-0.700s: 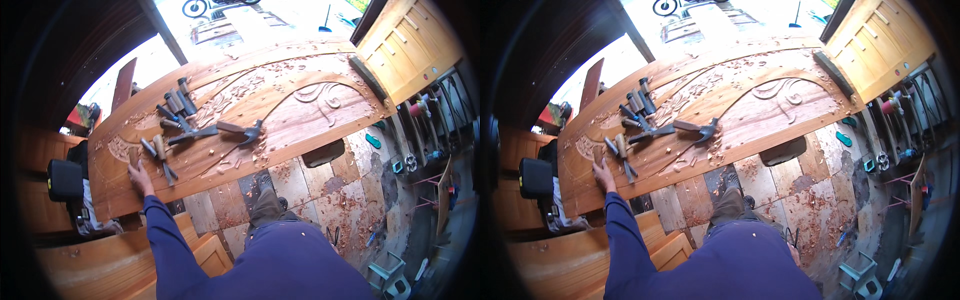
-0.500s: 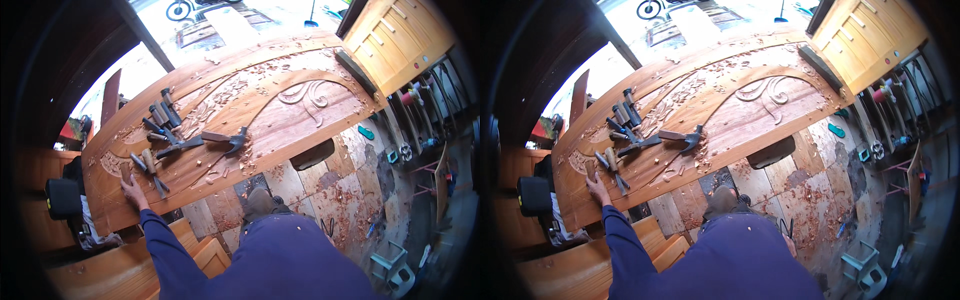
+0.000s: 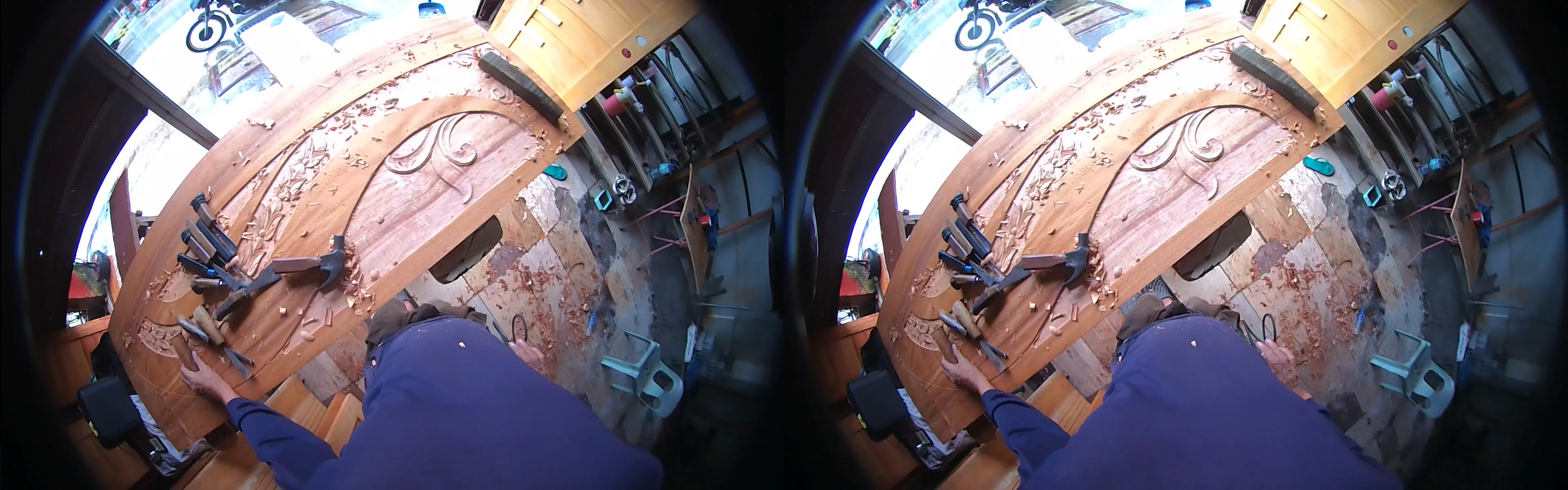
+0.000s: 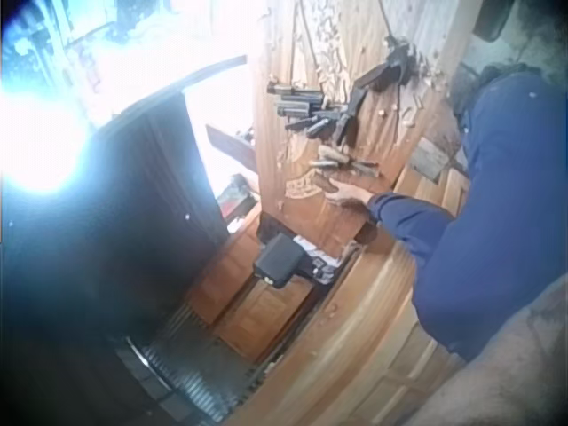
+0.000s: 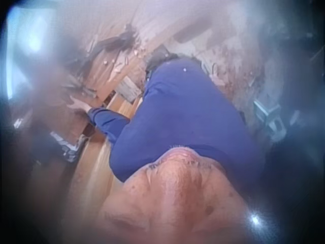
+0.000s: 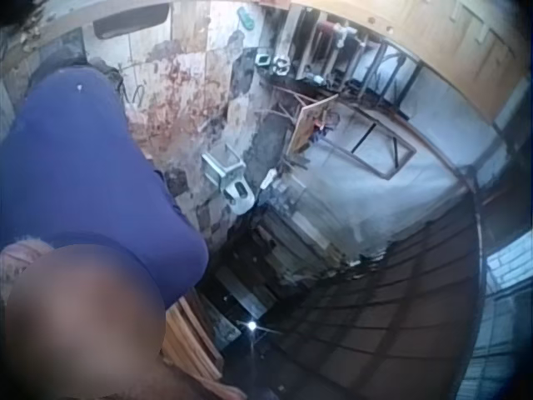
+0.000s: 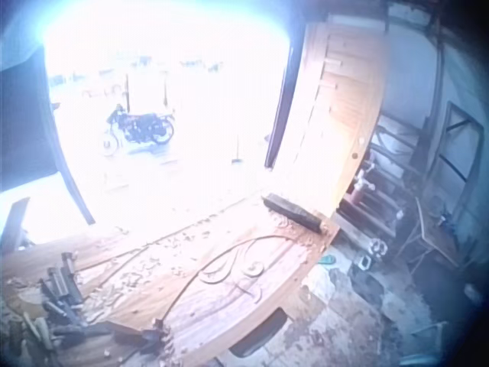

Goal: The person carves decorative patterns into a large wooden panel using a chisel and a wooden mallet, striking the chisel to remove wood shavings. After carving, the person stands up and walks to the entrance of the shop to pull down the rolling metal door.

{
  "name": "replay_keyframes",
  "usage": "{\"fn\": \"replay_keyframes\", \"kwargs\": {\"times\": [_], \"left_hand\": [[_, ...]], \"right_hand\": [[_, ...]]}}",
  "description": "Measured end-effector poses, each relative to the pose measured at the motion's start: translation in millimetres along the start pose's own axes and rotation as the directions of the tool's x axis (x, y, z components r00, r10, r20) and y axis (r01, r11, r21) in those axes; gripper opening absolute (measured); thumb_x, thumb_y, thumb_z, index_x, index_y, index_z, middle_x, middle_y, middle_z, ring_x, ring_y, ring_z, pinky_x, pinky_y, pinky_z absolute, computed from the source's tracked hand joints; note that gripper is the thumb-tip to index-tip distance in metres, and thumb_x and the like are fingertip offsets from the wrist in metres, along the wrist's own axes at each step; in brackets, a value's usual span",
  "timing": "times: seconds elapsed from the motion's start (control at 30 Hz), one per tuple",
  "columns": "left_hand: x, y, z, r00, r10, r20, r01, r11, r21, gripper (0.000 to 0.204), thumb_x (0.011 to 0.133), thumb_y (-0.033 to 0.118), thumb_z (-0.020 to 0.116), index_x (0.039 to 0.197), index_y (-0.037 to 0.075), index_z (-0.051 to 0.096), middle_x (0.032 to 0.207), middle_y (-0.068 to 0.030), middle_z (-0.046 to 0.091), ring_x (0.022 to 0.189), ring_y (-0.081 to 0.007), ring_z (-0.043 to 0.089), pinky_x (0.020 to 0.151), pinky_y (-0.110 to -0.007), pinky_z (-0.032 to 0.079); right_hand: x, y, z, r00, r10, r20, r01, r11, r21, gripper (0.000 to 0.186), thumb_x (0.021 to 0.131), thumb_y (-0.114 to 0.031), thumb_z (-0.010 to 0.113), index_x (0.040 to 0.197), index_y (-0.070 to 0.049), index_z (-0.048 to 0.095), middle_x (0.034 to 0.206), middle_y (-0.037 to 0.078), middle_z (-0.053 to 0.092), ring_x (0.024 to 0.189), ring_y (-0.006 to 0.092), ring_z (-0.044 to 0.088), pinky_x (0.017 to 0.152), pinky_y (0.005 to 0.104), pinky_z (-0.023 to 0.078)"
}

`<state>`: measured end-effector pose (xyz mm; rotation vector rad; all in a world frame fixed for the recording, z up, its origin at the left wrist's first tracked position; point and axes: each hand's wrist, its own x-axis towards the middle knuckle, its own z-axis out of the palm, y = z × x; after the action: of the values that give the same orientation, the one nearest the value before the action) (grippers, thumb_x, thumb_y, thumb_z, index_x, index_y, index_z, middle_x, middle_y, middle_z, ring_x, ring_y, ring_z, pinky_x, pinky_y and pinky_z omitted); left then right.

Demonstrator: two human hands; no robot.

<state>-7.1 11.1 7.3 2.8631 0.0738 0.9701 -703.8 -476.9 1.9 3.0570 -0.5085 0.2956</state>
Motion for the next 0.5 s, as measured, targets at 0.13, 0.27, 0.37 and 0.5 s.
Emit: {"fn": "replay_keyframes", "kwargs": {"times": [0.13, 0.27, 0.37, 0.5], "left_hand": [[4.0, 12.6, -2.8, 0.998, -0.016, 0.053, 0.014, 0.999, 0.036, 0.063, 0.095, 0.052, 0.075, 0.122, -0.005, 0.067, 0.116, -0.0273, 0.07, 0.109, -0.0444, 0.066, 0.095, -0.052, 0.053], [8.0, 2.5, 1.1, 0.996, -0.041, 0.083, 0.035, 0.997, 0.073, 0.064, 0.096, 0.054, 0.073, 0.122, -0.004, 0.069, 0.116, -0.027, 0.07, 0.108, -0.0447, 0.066, 0.093, -0.052, 0.053], [18.9, -0.9, -3.5, 0.986, -0.049, 0.159, 0.031, 0.993, 0.116, 0.065, 0.097, 0.055, 0.072, 0.122, -0.005, 0.07, 0.116, -0.0276, 0.071, 0.108, -0.045, 0.066, 0.092, -0.053, 0.052], [36.0, 56.7, -30.4, 0.947, -0.175, 0.269, 0.191, 0.981, -0.035, 0.065, 0.097, 0.053, 0.073, 0.122, -0.007, 0.07, 0.117, -0.0275, 0.071, 0.109, -0.0439, 0.067, 0.092, -0.051, 0.052]], "right_hand": [[19.0, 15.8, -46.1, 0.998, -0.009, 0.065, 0.004, 0.997, 0.08, 0.051, 0.103, -0.023, 0.059, 0.151, -0.01, 0.05, 0.159, 0.013, 0.054, 0.148, 0.0323, 0.051, 0.119, 0.0494, 0.04], [19.1, 40.0, -58.5, 0.996, -0.06, 0.071, 0.054, 0.996, 0.075, 0.06, 0.101, -0.03, 0.063, 0.156, -0.013, 0.047, 0.164, 0.016, 0.047, 0.152, 0.0341, 0.045, 0.122, 0.0509, 0.036], [32.0, 75.4, -66.9, 0.942, 0.139, 0.305, -0.214, 0.95, 0.227, 0.074, 0.099, -0.039, 0.067, 0.163, -0.016, 0.039, 0.169, 0.018, 0.038, 0.156, 0.0374, 0.037, 0.125, 0.0526, 0.031], [75.4, 167.7, -31.2, 0.857, 0.491, 0.158, -0.505, 0.861, 0.058, 0.093, 0.097, -0.039, 0.075, 0.169, -0.008, 0.025, 0.171, 0.022, 0.032, 0.156, 0.0422, 0.034, 0.125, 0.0562, 0.03]]}}
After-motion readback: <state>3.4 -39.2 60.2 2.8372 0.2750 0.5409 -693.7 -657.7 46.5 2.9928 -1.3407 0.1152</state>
